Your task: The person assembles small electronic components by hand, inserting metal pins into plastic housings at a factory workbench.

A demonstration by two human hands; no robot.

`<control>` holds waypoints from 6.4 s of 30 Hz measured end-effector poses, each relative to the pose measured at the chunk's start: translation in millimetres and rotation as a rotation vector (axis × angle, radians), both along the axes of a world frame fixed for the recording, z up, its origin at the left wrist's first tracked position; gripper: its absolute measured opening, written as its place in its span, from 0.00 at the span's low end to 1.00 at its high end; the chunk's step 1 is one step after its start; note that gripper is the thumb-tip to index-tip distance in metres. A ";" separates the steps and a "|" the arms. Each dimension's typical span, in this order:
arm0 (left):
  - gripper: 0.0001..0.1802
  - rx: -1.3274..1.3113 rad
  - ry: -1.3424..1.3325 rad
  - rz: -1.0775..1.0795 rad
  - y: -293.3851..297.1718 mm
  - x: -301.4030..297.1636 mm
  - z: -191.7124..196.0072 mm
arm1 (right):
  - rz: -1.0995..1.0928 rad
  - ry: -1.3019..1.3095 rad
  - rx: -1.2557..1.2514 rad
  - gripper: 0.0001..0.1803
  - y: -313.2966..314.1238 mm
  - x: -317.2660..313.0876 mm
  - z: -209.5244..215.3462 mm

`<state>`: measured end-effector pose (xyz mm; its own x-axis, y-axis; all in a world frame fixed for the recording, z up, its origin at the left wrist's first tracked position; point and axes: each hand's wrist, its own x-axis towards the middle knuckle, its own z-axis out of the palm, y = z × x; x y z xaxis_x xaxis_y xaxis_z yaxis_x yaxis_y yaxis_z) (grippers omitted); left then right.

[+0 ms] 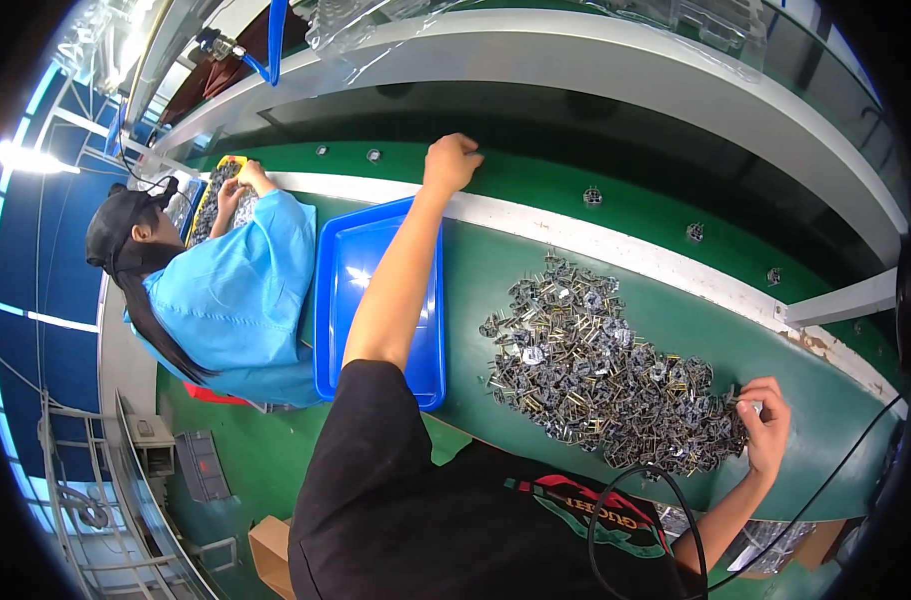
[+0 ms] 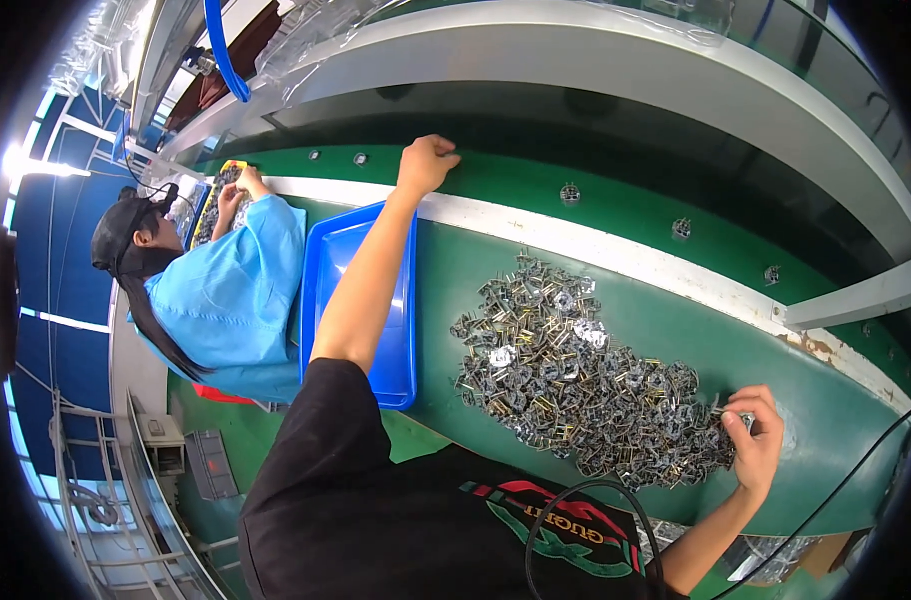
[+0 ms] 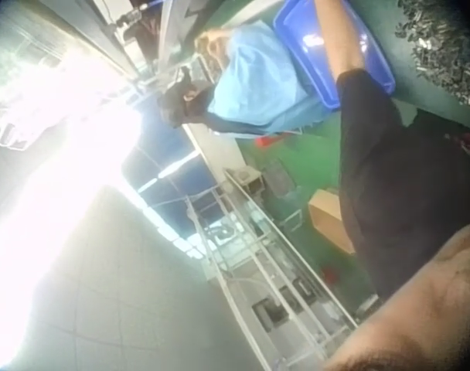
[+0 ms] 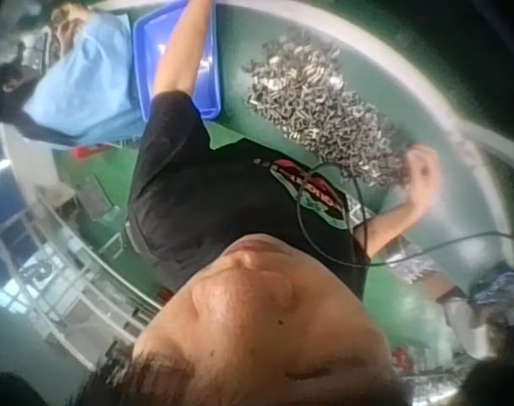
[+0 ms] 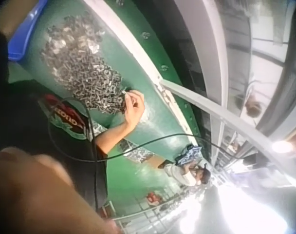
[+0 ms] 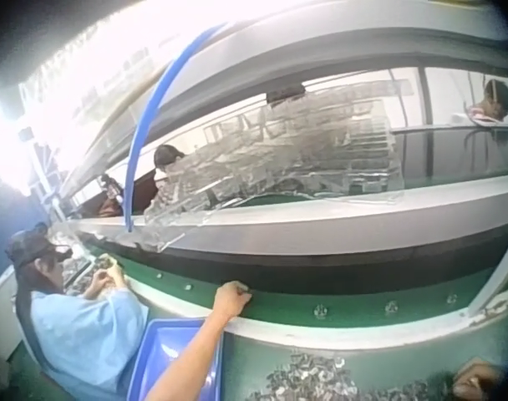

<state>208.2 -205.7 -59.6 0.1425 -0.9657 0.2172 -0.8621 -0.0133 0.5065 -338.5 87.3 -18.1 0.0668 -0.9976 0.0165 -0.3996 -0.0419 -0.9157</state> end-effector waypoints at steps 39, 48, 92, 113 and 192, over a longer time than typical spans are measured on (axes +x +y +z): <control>0.21 0.315 2.186 -0.562 230.7 -191.3 56.7 | 0.121 -0.553 -0.338 0.10 -55.5 172.0 61.4; 0.21 0.200 1.959 -0.582 237.9 -195.1 64.8 | -0.060 -0.234 -0.477 0.09 -53.0 183.3 65.5; 0.12 -0.112 0.276 0.024 26.1 -122.6 -30.4 | -0.271 0.381 -0.049 0.08 -9.8 71.8 -9.1; 0.25 -0.330 -0.634 -0.310 -163.1 10.7 11.6 | -0.459 0.534 -0.209 0.07 11.9 81.4 11.3; 0.26 0.212 2.130 -0.522 255.9 -199.7 79.6 | -0.059 -0.123 -0.607 0.08 -35.5 182.4 87.4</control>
<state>8.5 50.1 20.0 -0.2481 -0.9674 0.0517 0.8689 -0.1986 0.4534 -156.1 51.8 69.3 -0.0263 -0.8096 0.5863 -0.3103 -0.5510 -0.7747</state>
